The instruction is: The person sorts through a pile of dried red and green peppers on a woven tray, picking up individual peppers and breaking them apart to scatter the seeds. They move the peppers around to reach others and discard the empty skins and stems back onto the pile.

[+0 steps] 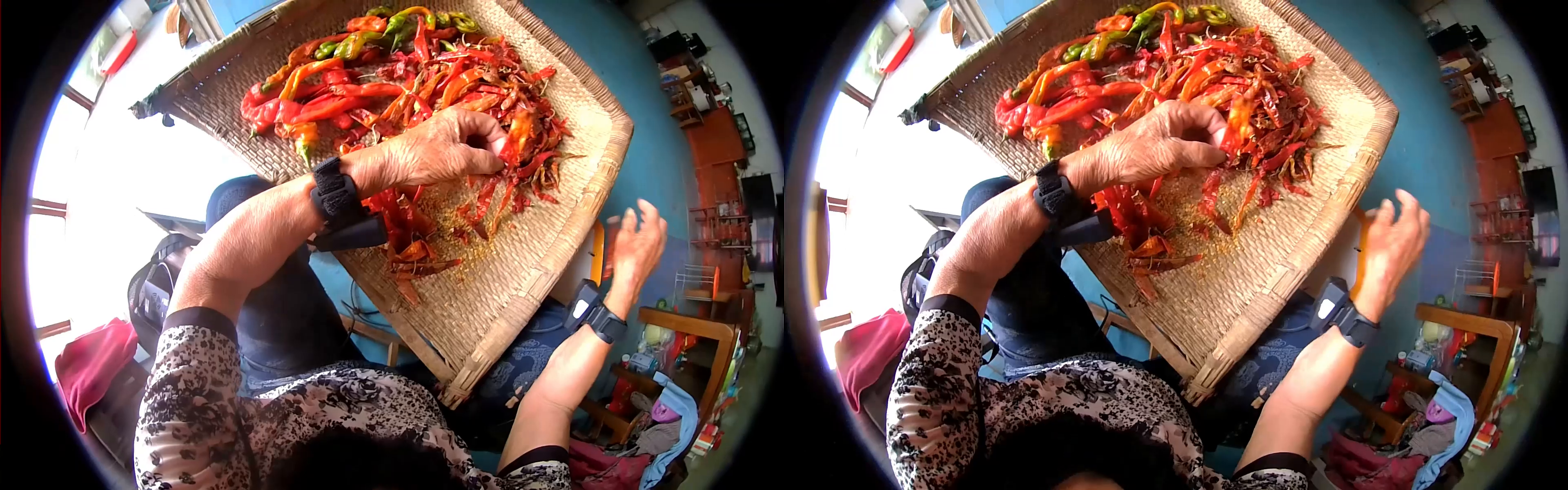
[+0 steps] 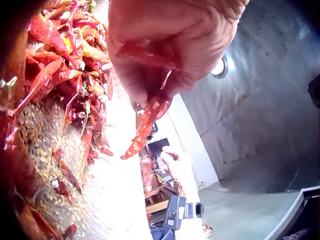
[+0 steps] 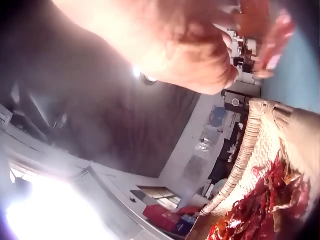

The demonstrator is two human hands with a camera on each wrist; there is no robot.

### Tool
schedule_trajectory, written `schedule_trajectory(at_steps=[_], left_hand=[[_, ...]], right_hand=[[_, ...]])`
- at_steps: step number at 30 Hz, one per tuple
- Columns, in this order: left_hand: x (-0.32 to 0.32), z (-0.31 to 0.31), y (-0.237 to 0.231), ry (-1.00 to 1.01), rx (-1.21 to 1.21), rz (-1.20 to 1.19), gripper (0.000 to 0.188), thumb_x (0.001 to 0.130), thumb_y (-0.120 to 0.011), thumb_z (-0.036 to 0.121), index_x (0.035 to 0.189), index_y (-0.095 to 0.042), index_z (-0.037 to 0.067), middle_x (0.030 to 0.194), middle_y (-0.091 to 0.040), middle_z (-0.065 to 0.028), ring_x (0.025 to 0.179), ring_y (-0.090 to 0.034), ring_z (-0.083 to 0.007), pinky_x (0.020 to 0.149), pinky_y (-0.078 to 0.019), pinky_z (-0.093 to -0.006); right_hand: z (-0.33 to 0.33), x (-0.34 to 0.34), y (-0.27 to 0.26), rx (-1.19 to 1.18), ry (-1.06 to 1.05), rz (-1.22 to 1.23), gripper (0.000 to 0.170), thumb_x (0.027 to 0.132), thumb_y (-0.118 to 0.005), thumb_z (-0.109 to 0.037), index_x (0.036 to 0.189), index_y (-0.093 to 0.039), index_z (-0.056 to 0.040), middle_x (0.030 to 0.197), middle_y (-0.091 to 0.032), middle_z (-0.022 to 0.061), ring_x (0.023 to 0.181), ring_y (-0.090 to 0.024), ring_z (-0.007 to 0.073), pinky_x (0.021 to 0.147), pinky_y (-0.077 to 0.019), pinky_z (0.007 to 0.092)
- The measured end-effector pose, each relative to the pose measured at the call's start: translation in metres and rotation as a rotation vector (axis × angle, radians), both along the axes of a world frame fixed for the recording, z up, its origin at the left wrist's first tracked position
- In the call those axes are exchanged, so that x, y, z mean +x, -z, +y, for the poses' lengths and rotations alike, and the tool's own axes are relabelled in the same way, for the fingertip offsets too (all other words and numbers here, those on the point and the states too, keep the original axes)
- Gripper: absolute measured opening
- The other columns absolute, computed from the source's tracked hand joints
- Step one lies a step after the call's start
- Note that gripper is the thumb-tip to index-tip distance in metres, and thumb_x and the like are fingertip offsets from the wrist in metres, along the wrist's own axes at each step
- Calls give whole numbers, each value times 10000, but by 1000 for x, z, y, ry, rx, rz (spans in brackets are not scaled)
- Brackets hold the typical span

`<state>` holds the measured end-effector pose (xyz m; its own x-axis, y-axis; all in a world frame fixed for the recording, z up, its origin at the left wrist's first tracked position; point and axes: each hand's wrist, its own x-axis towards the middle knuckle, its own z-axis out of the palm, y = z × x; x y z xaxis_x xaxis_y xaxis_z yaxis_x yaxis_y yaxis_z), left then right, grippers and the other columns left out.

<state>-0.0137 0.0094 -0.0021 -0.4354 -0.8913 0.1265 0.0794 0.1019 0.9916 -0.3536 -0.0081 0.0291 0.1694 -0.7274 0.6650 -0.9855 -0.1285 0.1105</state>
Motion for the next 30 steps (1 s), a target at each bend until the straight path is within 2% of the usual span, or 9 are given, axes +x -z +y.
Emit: schedule_trajectory(at_steps=[1,3,5,7,11,19,24,27,30], left_hand=[[-1,-1,0,1,7,39,56,896,-623,106,886,-601,56,802,-600,25,764,-563,-51,691,-482,-237],[-1,-2,1,5,29,121,65,899,-618,113,886,-600,52,794,-601,22,755,-566,-52,681,-481,-237],[0,-1,-5,-2,116,233,64,876,-634,76,843,-593,40,789,-583,24,743,-556,-62,716,-500,-226],[-1,1,-4,-21,96,213,74,893,-619,108,863,-596,46,786,-597,18,733,-556,-56,686,-481,-225],[-5,-1,11,-47,27,160,94,909,-621,138,922,-611,45,852,-613,30,779,-550,-41,688,-467,-212],[3,1,13,-140,46,193,67,912,-609,96,885,-586,39,826,-586,29,792,-558,-51,741,-497,-224],[10,-7,13,-212,97,190,54,909,-609,76,895,-578,35,855,-614,-5,789,-601,-82,730,-523,-246],[4,-9,18,-171,107,243,61,909,-611,77,883,-569,41,821,-603,6,782,-599,-75,706,-523,-230],[0,-10,19,-128,46,201,77,913,-608,88,863,-560,55,784,-578,25,739,-569,-54,642,-502,-214]], right_hand=[[3,21,-1,146,-127,-354,232,861,-612,-140,1076,-629,-55,1051,-605,161,872,-623,263,766,-500,348],[9,58,1,395,-379,-697,268,884,-632,-204,1080,-629,-20,920,-650,84,820,-613,156,746,-493,293],[23,96,-1,800,-565,-934,373,870,-670,-262,1138,-599,-12,883,-652,61,821,-611,118,738,-497,267],[27,119,12,954,-672,-939,506,850,-698,-315,1219,-531,-12,859,-653,79,805,-620,133,718,-497,269],[25,148,25,834,-743,-873,395,851,-686,-125,1178,-503,-1,704,-638,80,642,-599,139,609,-472,289],[24,143,24,759,-753,-910,274,866,-634,-43,1132,-568,-23,670,-583,9,601,-517,70,564,-432,237],[13,99,10,542,-503,-859,231,884,-633,-130,1083,-635,-14,753,-606,-13,608,-500,45,553,-415,209],[-5,41,5,111,-251,-589,206,908,-608,-120,1089,-637,-25,765,-652,5,664,-568,64,551,-468,230],[7,17,-16,173,290,-259,222,889,-618,-166,1073,-640,-43,845,-676,93,717,-635,241,673,-500,384]])
